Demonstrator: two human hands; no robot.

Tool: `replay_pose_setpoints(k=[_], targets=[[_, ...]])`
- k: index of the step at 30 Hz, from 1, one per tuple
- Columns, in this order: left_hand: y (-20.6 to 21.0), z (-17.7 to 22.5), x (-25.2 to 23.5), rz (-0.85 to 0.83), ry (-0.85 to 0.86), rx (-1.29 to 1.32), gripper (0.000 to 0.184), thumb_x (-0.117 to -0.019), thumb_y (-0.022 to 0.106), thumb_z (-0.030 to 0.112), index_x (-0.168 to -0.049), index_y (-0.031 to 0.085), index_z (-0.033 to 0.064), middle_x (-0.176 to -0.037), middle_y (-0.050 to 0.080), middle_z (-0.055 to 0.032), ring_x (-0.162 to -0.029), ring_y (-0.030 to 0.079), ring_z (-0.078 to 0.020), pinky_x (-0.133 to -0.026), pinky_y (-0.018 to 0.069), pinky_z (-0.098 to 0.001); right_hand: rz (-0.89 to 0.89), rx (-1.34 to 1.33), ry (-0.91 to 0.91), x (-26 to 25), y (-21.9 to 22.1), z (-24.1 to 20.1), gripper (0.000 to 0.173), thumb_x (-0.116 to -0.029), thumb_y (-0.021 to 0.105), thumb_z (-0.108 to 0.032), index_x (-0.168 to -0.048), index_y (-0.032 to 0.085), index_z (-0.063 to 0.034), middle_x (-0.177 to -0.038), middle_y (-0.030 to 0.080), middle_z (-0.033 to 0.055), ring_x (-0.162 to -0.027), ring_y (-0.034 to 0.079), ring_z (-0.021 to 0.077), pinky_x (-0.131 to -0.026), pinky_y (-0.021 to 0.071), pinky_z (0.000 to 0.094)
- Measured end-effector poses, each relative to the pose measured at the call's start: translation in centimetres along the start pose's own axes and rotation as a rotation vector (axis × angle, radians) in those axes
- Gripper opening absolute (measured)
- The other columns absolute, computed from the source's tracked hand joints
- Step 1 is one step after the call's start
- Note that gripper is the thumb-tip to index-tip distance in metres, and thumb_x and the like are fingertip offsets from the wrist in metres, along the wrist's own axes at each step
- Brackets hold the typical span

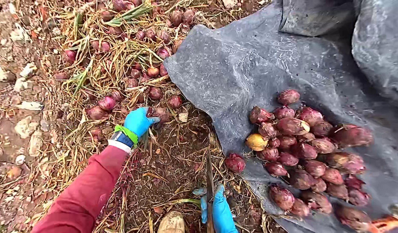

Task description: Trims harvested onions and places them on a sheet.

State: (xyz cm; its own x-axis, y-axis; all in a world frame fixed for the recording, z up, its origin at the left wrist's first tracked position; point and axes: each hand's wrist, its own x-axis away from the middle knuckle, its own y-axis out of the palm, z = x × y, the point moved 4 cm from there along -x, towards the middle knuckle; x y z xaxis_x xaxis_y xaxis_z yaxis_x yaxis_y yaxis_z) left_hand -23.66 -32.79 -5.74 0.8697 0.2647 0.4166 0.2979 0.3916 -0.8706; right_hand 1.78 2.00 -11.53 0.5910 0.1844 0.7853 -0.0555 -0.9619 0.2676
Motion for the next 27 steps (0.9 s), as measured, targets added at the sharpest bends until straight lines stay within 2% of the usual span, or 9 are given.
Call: replay_pose_setpoints(k=[3, 6, 10, 13, 17, 19, 22, 25, 27], targets=[[0.5, 1.6, 7.6, -0.122, 0.102, 0.147, 0.05, -0.0877, 0.079, 0.054, -0.121, 0.073, 0.0172, -0.106, 0.075, -0.0107, -0.104, 0.072, -0.0299, -0.093, 0.0548, -0.0629, -0.11, -0.021, 0.094, -1.9, 2.1, 0.9, 0.103, -0.0966, -0.008, -0.071, -0.117, 0.066, -0.0024, -0.058, 0.057, 0.0123, -0.042, 0.055, 0.0227, -0.04, 0.0517, 0.0392], [6.8, -1.1, 13.6, -0.48, 0.131, -0.061, 0.057, -0.0899, 0.069, 0.066, -0.12, 0.071, 0.0181, -0.105, 0.075, -0.0092, -0.101, 0.072, -0.0286, -0.091, 0.0562, -0.0594, -0.134, 0.034, 0.04, -1.6, 3.7, -0.3, 0.098, -0.0998, -0.006, -0.066, -0.117, 0.066, -0.0018, -0.059, 0.058, 0.0114, -0.044, 0.056, 0.0222, -0.042, 0.0529, 0.0384], [16.2, -9.0, 22.3, -0.953, 0.154, -0.197, 0.075, -0.0975, 0.05, 0.072, -0.117, 0.069, 0.0014, -0.109, 0.07, -0.0246, -0.108, 0.068, -0.0417, -0.096, 0.0513, -0.0658, -0.043, 0.004, -0.103, 1.1, 1.8, -1.4, 0.1, -0.0993, -0.005, -0.069, -0.116, 0.066, 0.0, -0.058, 0.059, 0.0122, -0.042, 0.056, 0.0226, -0.04, 0.0527, 0.038], [14.9, -8.9, 25.2, -0.83, 0.062, 0.096, 0.059, -0.0975, 0.06, 0.061, -0.114, 0.072, 0.0064, -0.106, 0.072, -0.0166, -0.105, 0.069, -0.0307, -0.097, 0.0527, -0.0569, 0.024, -0.035, -0.05, 3.1, -0.8, 1.0, 0.103, -0.0974, -0.009, -0.07, -0.115, 0.065, -0.0002, -0.057, 0.057, 0.0124, -0.041, 0.054, 0.0234, -0.039, 0.0509, 0.0395], [7.9, -1.5, 24.1, -0.646, 0.174, 0.394, 0.034, -0.0969, 0.071, 0.046, -0.109, 0.075, 0.015, -0.097, 0.074, -0.0013, -0.092, 0.07, -0.0119, -0.089, 0.0571, -0.0403, -0.162, 0.1, 0.023, 4.4, -1.7, 5.3, 0.098, -0.0988, -0.004, -0.07, -0.118, 0.066, -0.0035, -0.06, 0.058, 0.0099, -0.045, 0.055, 0.0221, -0.043, 0.0521, 0.039], [5.5, 2.4, 23.2, -0.623, 0.3, 0.367, 0.03, -0.0961, 0.072, 0.045, -0.106, 0.075, 0.0169, -0.091, 0.074, 0.0014, -0.085, 0.07, -0.0097, -0.082, 0.0586, -0.0381, -0.284, 0.133, -0.124, 5.2, -0.5, 3.8, 0.091, -0.0967, 0.018, -0.078, -0.115, 0.067, -0.0036, -0.062, 0.06, 0.0058, -0.046, 0.057, 0.0179, -0.044, 0.0536, 0.0353], [3.9, 6.5, 22.6, -0.657, 0.446, 0.214, 0.031, -0.0955, 0.072, 0.048, -0.103, 0.076, 0.0187, -0.089, 0.073, 0.0024, -0.083, 0.069, -0.0101, -0.08, 0.0579, -0.0401, -0.275, 0.113, -0.359, 6.3, 1.0, -1.2, 0.089, -0.0791, 0.045, -0.092, -0.091, 0.069, -0.0069, -0.061, 0.061, 0.0036, -0.047, 0.059, 0.0156, -0.046, 0.0546, 0.0336], [2.9, 8.2, 22.0, -0.726, 0.457, 0.116, 0.031, -0.0947, 0.072, 0.051, -0.102, 0.076, 0.0213, -0.09, 0.073, 0.0042, -0.085, 0.068, -0.0091, -0.082, 0.0567, -0.0393, -0.174, 0.255, -0.452, 5.5, 0.8, -4.4, 0.091, -0.0806, 0.033, -0.094, -0.079, 0.063, -0.0087, -0.061, 0.062, 0.0056, -0.048, 0.06, 0.0171, -0.046, 0.0543, 0.0338], [2.8, 8.2, 20.8, -0.724, 0.459, 0.014, 0.035, -0.0945, 0.07, 0.055, -0.103, 0.076, 0.0221, -0.091, 0.073, 0.0045, -0.088, 0.069, -0.01, -0.083, 0.0568, -0.0413, -0.123, 0.476, -0.374, 4.7, 0.5, -5.1, 0.09, -0.0915, 0.019, -0.086, -0.078, 0.063, -0.0082, -0.062, 0.063, 0.0057, -0.048, 0.059, 0.0171, -0.047, 0.0528, 0.0345]])
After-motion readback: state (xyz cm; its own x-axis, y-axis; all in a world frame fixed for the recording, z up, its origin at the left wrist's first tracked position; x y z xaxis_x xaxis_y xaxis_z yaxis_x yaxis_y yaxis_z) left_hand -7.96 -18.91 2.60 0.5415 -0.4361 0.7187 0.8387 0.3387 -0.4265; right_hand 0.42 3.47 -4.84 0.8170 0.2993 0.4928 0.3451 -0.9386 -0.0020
